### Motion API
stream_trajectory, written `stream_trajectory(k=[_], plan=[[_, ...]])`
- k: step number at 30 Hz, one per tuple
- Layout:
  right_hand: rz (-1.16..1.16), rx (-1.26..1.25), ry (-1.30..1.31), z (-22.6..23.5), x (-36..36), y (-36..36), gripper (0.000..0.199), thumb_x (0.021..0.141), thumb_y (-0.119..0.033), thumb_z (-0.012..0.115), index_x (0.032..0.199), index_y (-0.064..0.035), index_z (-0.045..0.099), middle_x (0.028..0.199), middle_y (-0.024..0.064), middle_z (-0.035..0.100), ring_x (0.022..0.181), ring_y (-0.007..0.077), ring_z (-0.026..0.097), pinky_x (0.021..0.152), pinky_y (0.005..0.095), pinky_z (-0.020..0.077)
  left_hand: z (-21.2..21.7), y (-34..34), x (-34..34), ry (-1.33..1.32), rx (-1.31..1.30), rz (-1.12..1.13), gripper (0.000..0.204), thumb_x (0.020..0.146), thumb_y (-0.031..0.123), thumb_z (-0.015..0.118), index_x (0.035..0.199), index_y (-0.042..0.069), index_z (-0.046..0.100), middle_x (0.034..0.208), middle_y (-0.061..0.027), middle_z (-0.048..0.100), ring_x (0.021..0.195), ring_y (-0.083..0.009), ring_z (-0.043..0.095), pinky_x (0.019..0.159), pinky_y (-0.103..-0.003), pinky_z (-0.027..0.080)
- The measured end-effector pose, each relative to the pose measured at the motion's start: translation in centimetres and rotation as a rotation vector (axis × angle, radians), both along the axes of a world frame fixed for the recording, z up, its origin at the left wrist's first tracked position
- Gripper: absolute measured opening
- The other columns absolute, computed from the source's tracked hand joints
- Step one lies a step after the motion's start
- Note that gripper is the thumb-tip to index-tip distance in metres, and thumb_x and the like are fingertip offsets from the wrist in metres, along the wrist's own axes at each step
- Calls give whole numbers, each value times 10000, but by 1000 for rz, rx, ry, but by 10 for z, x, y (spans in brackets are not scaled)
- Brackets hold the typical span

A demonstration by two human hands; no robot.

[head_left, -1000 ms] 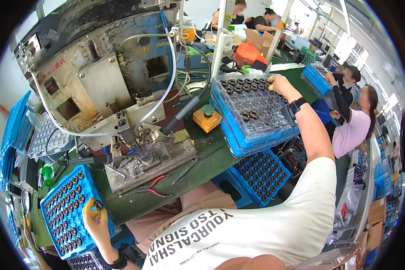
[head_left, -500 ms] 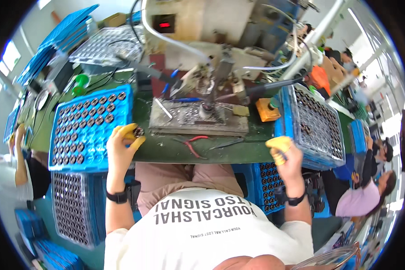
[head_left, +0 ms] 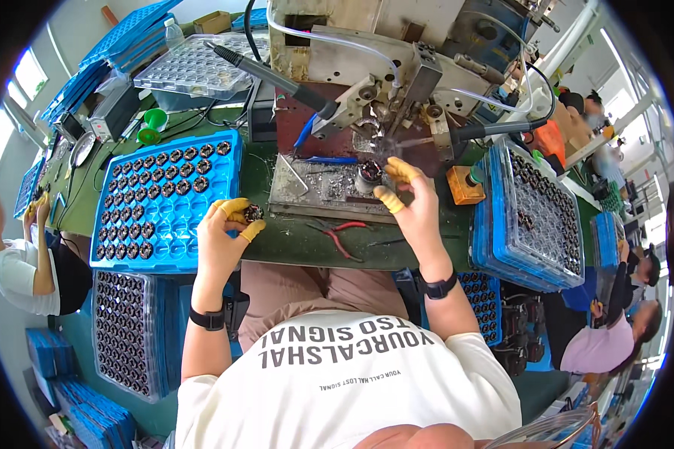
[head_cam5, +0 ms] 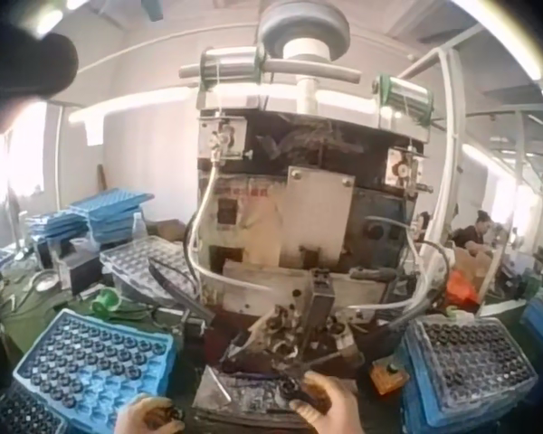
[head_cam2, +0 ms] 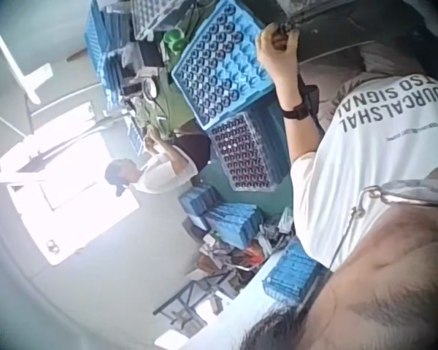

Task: Manually placing small electronic components into a machine for assembly or testing on a factory floor.

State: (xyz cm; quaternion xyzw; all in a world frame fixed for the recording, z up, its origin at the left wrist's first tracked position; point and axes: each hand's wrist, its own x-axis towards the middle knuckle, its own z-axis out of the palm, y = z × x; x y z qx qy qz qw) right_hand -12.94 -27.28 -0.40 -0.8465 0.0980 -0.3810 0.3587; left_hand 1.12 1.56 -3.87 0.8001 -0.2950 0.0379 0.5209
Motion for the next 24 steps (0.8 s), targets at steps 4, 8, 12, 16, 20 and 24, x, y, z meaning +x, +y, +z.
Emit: stream_trajectory(k=[4,8,12,16,20,24], plan=[[26,-91,-8,-9,21,-6,403,775,-226,842,1102,-47,686,1059,117,686,979,253,661,833,343,504,21,-8,-6,10,23,10,404,728,35,831,1101,4,678,1008,-75,639,832,-158,661,700,-251,560],[-34,18,-85,-4,4,-12,392,772,-196,843,1101,-49,689,1076,112,683,963,247,647,834,344,505,50,-53,-12,-131,56,-153,421,726,36,814,1129,32,694,971,-66,633,834,-168,610,760,-268,507],[-65,84,-108,-3,-27,-17,362,810,-146,815,1126,-31,679,1071,97,665,970,205,631,867,316,495,51,-126,-12,-236,-99,-319,415,720,146,844,1100,36,721,1022,-106,673,852,-244,639,790,-317,524],[-138,38,-70,-19,-63,-29,373,811,-150,817,1129,-17,675,1068,96,662,973,201,630,876,312,492,40,-156,-3,-196,-98,-368,403,727,161,844,1089,34,722,1015,-133,665,898,-293,649,812,-344,525],[-205,59,-45,-21,-82,-34,389,807,-166,827,1129,-9,674,1072,87,662,963,196,628,878,307,490,41,-159,1,-77,-79,-475,402,737,172,840,1099,43,720,1007,-146,657,901,-297,656,817,-350,526],[-204,105,-43,-26,-84,-39,395,801,-167,831,1128,-9,675,1070,89,666,976,200,628,888,311,489,37,-161,5,-41,-56,-483,420,744,175,835,1124,49,710,1008,-140,656,886,-278,658,812,-349,528]])
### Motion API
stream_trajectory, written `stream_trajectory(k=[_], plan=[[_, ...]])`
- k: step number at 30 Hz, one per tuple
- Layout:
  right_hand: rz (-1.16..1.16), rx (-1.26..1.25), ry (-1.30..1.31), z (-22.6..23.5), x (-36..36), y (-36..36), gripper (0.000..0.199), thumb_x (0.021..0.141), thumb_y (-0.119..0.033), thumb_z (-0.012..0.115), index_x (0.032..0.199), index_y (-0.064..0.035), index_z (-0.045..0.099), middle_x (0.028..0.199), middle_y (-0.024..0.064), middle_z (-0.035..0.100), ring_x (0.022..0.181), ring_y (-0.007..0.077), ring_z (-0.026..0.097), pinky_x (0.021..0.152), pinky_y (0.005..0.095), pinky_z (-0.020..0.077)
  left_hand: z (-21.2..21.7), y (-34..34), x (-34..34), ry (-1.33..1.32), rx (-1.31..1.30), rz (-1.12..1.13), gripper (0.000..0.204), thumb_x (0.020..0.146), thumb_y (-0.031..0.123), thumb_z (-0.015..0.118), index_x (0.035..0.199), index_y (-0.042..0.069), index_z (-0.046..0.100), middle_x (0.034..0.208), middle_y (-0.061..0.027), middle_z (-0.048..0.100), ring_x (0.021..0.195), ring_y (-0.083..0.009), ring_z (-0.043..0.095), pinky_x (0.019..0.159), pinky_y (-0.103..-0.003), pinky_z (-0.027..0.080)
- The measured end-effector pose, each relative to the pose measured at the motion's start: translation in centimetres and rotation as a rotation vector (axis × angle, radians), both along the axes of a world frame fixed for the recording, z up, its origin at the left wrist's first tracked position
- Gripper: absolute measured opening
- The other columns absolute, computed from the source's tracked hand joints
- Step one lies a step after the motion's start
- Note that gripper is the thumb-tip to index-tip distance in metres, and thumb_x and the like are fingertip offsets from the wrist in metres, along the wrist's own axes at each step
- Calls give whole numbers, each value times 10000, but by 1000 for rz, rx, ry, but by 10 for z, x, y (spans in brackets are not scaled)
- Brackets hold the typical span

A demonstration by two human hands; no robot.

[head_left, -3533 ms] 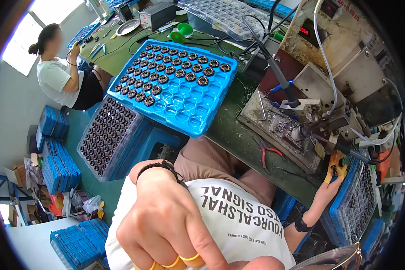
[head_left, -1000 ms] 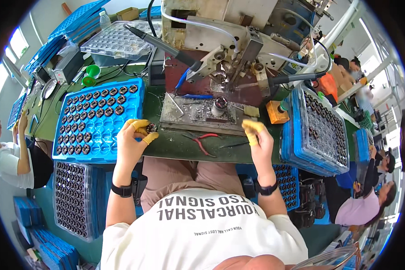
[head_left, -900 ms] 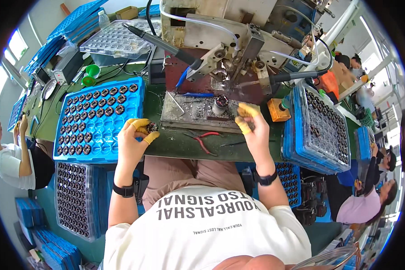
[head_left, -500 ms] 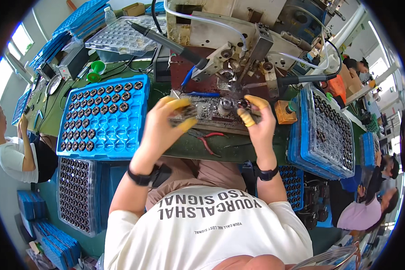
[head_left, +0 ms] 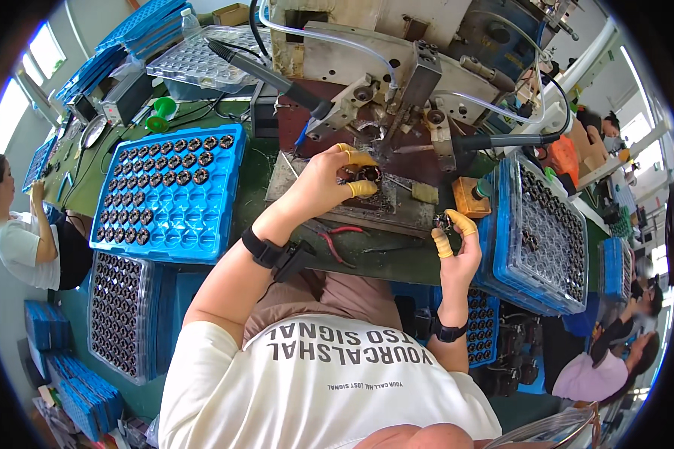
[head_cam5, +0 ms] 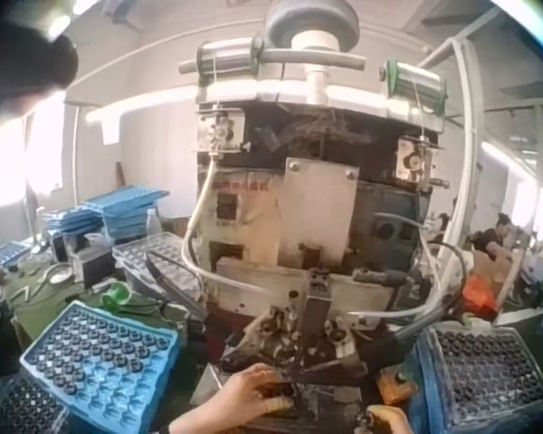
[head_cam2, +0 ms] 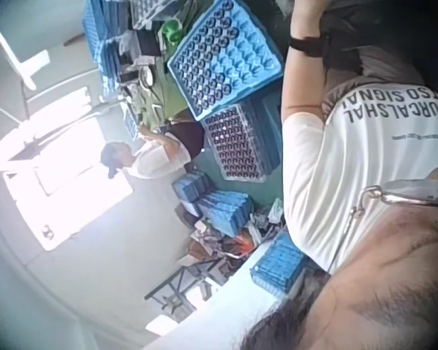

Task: Manually placing small electronic components into a machine for assembly or testing on a factory floor.

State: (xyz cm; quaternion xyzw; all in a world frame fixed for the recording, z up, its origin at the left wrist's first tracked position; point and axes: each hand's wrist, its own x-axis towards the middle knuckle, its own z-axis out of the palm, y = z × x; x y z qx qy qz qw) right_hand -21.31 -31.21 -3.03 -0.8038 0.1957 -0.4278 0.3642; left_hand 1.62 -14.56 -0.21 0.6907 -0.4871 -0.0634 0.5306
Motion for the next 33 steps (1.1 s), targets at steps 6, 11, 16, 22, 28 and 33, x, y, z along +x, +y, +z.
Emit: stream_trajectory(k=[6,11,16,22,28,33], plan=[[-32,-43,2,-3,-3,-10,392,805,-162,826,1136,-17,674,1092,100,666,996,216,627,911,329,488,8,3,-4,-128,115,-29,450,774,185,841,1153,4,679,1070,-126,652,948,-250,669,810,-312,531],[-70,-62,42,-4,-11,-11,381,809,-155,821,1133,-18,676,1107,104,666,1009,225,625,923,333,484,11,4,-4,-55,111,-48,411,798,171,818,1146,-1,682,1038,-140,649,947,-264,670,852,-337,534],[-142,-194,72,-4,-5,-16,397,824,-163,804,1160,-24,643,1151,117,665,1067,273,617,963,363,467,3,-3,-16,-172,28,62,375,800,136,786,1123,-21,681,1034,-157,653,962,-281,666,853,-346,530],[-143,-485,166,-1,22,-53,369,921,-197,690,1210,3,575,1207,190,629,1128,370,577,998,427,424,-6,-1,-17,-156,-77,150,538,718,221,789,1177,-5,621,1028,-218,631,1013,-376,622,899,-424,508],[-54,-442,135,-11,21,-77,312,949,-156,646,1183,38,573,1263,207,611,1195,386,554,1037,435,408,9,39,-25,-150,122,143,729,774,290,799,1334,-57,489,1201,-239,597,1144,-386,569,989,-425,463],[-192,-575,361,-26,14,-83,342,958,-213,648,1187,38,615,1338,253,571,1272,395,518,1045,429,411,0,147,5,-247,281,458,377,785,212,777,1129,77,704,1168,-162,646,1099,-351,592,948,-414,485]])
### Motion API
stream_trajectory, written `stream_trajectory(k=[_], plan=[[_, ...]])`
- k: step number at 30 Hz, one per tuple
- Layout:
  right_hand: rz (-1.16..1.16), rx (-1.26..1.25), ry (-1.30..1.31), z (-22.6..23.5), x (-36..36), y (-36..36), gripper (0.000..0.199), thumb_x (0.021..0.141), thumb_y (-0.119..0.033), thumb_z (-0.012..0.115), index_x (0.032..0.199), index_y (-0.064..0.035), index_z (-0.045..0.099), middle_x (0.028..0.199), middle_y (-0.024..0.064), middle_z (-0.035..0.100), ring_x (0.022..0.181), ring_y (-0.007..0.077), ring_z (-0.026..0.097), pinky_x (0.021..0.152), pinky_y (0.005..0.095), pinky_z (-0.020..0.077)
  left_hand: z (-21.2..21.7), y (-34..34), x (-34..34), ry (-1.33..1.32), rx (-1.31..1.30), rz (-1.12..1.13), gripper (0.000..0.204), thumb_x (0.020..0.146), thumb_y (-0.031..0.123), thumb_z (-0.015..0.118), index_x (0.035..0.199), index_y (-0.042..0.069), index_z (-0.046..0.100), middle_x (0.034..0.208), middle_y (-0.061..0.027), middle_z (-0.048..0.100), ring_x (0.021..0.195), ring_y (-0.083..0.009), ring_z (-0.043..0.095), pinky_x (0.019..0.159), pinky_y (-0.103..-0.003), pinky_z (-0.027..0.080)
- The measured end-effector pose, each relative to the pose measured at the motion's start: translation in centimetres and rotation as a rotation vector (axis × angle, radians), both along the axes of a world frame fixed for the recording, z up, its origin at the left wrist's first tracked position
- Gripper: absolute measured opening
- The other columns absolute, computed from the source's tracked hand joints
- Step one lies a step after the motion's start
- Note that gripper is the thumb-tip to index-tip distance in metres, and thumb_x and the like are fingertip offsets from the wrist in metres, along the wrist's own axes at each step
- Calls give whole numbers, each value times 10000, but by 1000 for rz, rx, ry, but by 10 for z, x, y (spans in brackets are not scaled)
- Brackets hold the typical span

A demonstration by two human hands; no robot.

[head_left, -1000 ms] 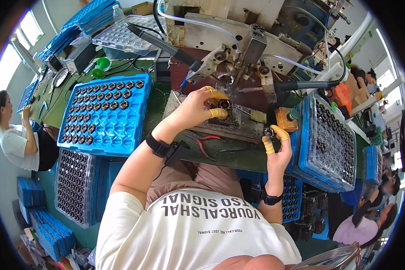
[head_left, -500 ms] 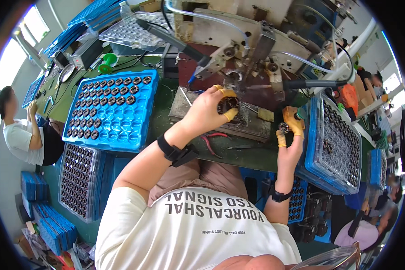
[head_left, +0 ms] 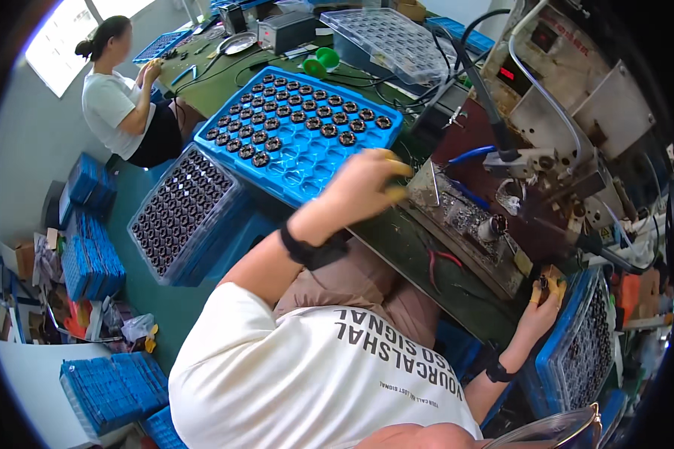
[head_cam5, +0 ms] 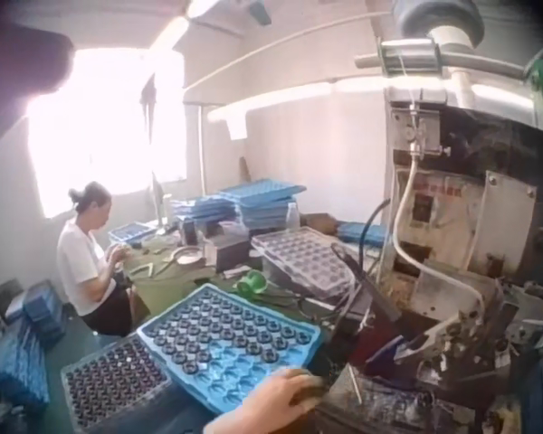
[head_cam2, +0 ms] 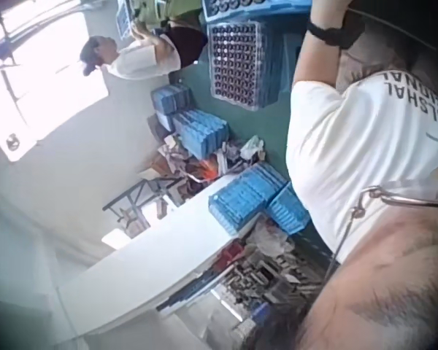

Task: Manually placing small electronic components into a machine for assembly or testing on a factory floor.

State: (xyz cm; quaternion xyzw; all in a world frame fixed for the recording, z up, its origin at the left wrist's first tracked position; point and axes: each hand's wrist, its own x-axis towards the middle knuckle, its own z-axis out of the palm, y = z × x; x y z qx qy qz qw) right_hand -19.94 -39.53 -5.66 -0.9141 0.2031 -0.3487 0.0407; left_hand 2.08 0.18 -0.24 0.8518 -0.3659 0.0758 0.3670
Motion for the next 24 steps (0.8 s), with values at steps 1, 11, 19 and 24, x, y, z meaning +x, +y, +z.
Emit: stream_trajectory(k=[1,11,19,24], plan=[[-3,24,2,0,-1,0,356,952,-225,655,1190,38,619,1346,255,567,1279,396,515,1049,433,408,-3,28,8,10,6,99,321,791,183,769,1093,84,724,1158,-145,656,1092,-344,597,937,-411,489],[48,324,-23,56,-7,39,375,813,-168,766,1140,-23,649,1273,176,631,1100,372,597,968,420,453,-47,174,64,-298,485,683,348,790,278,779,1109,144,742,1337,-174,591,1263,-400,491,1099,-482,354],[-276,172,-30,124,-88,-19,341,804,-102,765,1133,-65,682,953,133,631,851,272,635,753,371,510,-34,139,55,-217,74,549,331,807,133,750,1125,67,684,1139,-135,658,1007,-294,634,778,-348,496],[-344,336,149,110,-102,-82,397,822,-147,766,1192,-51,660,1001,172,709,895,268,695,804,365,536,-28,44,20,95,-274,115,475,829,-51,691,1290,57,642,1109,-89,647,892,-132,637,657,-214,529]])
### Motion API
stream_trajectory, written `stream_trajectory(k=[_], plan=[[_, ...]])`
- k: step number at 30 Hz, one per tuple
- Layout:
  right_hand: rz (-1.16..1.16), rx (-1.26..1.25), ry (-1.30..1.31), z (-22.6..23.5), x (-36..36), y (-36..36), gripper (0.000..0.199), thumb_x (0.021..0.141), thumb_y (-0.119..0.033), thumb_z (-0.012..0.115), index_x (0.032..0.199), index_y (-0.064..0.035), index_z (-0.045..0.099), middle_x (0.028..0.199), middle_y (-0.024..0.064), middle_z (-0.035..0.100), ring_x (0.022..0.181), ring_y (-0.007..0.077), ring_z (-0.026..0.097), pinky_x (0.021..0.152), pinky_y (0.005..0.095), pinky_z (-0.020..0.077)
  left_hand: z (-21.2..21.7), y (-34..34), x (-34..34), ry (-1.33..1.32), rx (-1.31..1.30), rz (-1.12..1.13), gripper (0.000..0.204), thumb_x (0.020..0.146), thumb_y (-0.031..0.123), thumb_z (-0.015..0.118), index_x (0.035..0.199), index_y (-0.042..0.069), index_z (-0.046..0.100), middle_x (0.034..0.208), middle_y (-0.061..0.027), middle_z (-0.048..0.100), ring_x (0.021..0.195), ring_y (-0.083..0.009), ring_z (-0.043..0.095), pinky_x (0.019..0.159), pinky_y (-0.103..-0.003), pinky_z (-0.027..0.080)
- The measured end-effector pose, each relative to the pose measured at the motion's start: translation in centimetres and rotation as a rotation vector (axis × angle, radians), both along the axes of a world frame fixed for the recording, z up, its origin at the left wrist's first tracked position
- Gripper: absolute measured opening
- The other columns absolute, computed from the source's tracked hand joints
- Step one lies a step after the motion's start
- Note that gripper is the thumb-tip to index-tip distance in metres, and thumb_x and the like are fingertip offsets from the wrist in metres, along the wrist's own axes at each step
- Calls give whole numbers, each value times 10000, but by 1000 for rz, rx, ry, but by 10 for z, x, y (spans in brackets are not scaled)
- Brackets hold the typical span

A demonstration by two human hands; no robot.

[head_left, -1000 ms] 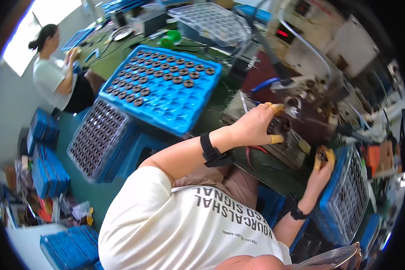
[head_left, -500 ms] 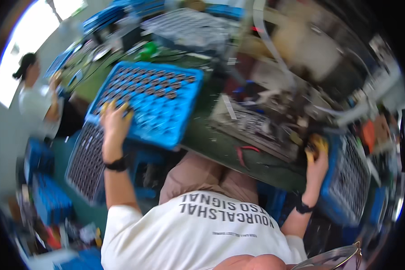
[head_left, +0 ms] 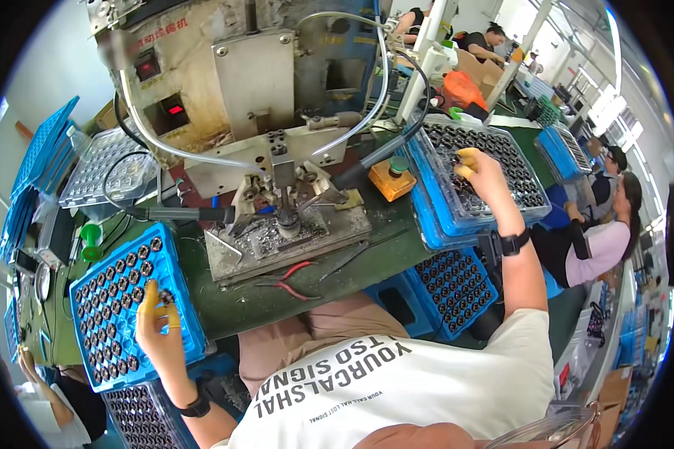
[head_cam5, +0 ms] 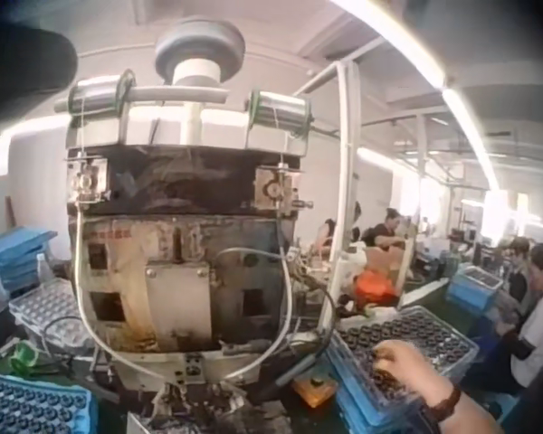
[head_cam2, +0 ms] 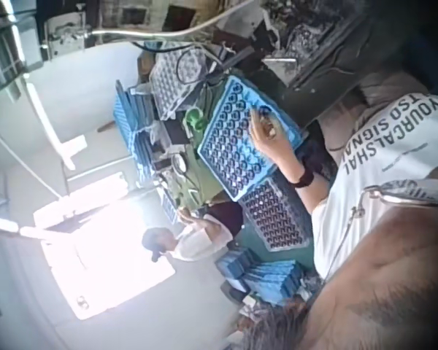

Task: Manually placing small electronic components into a machine for assembly or testing on a factory floor.

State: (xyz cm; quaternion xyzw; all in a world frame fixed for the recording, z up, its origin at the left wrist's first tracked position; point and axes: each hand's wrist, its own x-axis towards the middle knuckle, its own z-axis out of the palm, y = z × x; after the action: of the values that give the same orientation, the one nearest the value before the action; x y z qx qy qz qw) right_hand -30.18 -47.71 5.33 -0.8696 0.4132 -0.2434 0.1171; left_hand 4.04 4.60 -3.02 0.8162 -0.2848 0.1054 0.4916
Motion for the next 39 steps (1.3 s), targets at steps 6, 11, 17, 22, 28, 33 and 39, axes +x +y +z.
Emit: stream_trajectory(k=[6,11,17,22,28,33,39], plan=[[87,-57,83,8,30,-13,384,822,-202,751,1144,-3,683,992,226,709,921,374,689,840,423,533,-10,-35,-1,104,-67,-133,449,813,-95,685,1243,31,653,1172,-86,583,869,-130,613,663,-218,549],[228,-53,215,13,26,-14,412,846,-164,722,1226,-20,658,1076,222,686,983,372,668,890,398,519,-14,-31,-9,221,-105,-136,449,813,-103,697,1240,24,649,1165,-81,575,858,-122,611,676,-219,547],[147,38,65,10,23,-8,341,860,-92,695,1192,-22,666,1082,215,673,1039,371,639,907,394,498,-12,-32,-8,155,-33,-134,477,796,-95,724,1250,25,640,1128,-81,577,837,-118,614,675,-218,545],[251,-321,53,24,39,25,339,853,-64,683,1189,-31,657,1128,188,657,1052,372,628,919,393,497,-15,-27,-8,169,-83,-98,479,779,-80,747,1234,23,642,1106,-75,575,791,-107,610,649,-216,530],[465,-515,-288,-14,54,138,244,860,-5,652,1101,-36,682,1111,150,666,1063,350,616,953,433,470,-6,-39,-10,137,-75,-74,460,759,-90,756,1197,-3,646,1041,-74,579,756,-103,596,636,-214,498],[489,-340,-315,-106,84,183,345,933,-190,635,1250,-55,616,1299,162,562,1242,396,492,1069,490,352,-2,-39,-13,99,-32,-48,422,728,-21,819,1123,-6,672,986,-78,633,769,-128,654,641,-231,541],[446,-317,-282,-134,101,193,390,954,-180,597,1303,-12,562,1343,177,521,1294,400,439,1101,504,307,0,-36,-17,115,26,-17,371,711,5,839,1056,-1,704,942,-65,662,735,-122,656,642,-229,546]])
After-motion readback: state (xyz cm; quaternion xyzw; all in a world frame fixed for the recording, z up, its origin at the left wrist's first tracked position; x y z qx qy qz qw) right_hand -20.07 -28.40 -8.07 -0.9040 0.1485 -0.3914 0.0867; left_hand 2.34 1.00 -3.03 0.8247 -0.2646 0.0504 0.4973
